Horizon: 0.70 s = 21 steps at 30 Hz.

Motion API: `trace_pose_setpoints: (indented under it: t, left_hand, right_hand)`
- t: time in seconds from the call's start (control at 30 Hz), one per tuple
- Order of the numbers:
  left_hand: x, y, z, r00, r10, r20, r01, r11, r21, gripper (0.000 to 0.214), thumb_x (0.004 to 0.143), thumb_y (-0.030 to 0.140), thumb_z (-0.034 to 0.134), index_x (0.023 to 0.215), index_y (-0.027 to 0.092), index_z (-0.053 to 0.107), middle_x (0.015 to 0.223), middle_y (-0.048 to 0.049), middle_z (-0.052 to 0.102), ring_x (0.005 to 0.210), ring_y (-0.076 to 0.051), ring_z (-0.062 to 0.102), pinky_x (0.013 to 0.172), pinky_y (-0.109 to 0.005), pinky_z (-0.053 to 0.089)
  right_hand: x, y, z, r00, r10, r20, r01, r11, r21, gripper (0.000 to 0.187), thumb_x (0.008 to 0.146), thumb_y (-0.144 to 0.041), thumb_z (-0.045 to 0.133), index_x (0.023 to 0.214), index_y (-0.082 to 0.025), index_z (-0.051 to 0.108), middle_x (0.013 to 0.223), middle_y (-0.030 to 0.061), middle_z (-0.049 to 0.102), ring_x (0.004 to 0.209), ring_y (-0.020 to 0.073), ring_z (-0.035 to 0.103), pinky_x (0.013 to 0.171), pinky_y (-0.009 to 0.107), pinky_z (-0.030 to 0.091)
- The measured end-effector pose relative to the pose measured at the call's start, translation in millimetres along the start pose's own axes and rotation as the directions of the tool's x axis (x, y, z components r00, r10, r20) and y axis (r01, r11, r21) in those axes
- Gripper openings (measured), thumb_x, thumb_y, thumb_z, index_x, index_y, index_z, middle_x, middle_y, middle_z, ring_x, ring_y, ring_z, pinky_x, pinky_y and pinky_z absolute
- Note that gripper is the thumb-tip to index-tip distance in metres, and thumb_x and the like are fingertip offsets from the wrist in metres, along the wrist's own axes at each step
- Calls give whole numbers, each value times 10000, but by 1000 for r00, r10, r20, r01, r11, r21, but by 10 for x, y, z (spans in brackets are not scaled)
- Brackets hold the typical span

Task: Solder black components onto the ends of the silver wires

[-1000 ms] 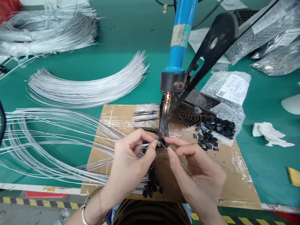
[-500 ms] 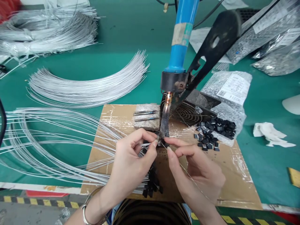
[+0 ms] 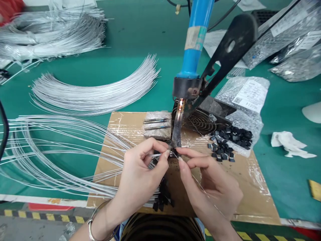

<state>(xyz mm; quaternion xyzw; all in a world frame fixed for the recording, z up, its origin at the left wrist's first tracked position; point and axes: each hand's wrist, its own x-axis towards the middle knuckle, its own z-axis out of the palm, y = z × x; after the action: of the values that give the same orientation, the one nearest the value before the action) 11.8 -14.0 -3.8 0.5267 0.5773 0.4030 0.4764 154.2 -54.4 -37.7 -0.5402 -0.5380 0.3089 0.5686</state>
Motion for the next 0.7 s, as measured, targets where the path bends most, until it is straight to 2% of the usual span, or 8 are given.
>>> trace_pose_setpoints:
  t: [0.43,0.7]
  left_hand:
    - [1,-23,-4,1000,1,17,-1,1000,10,132,859,99,672,761,186,688,822,0,754,778,-133,709,687,-191,539]
    - [-23,-10,0,1000,15,4,-15,1000,-22,147,853,70,678,755,179,687,832,4,759,777,-105,712,709,-149,547]
  right_hand:
    - [1,23,3,1000,-29,-5,29,1000,-13,180,870,-28,717,870,-205,685,1090,60,805,960,180,794,867,272,624]
    - [-11,20,-3,999,-44,1,44,999,-23,210,857,3,726,891,-201,689,1102,56,804,981,181,789,879,273,621]
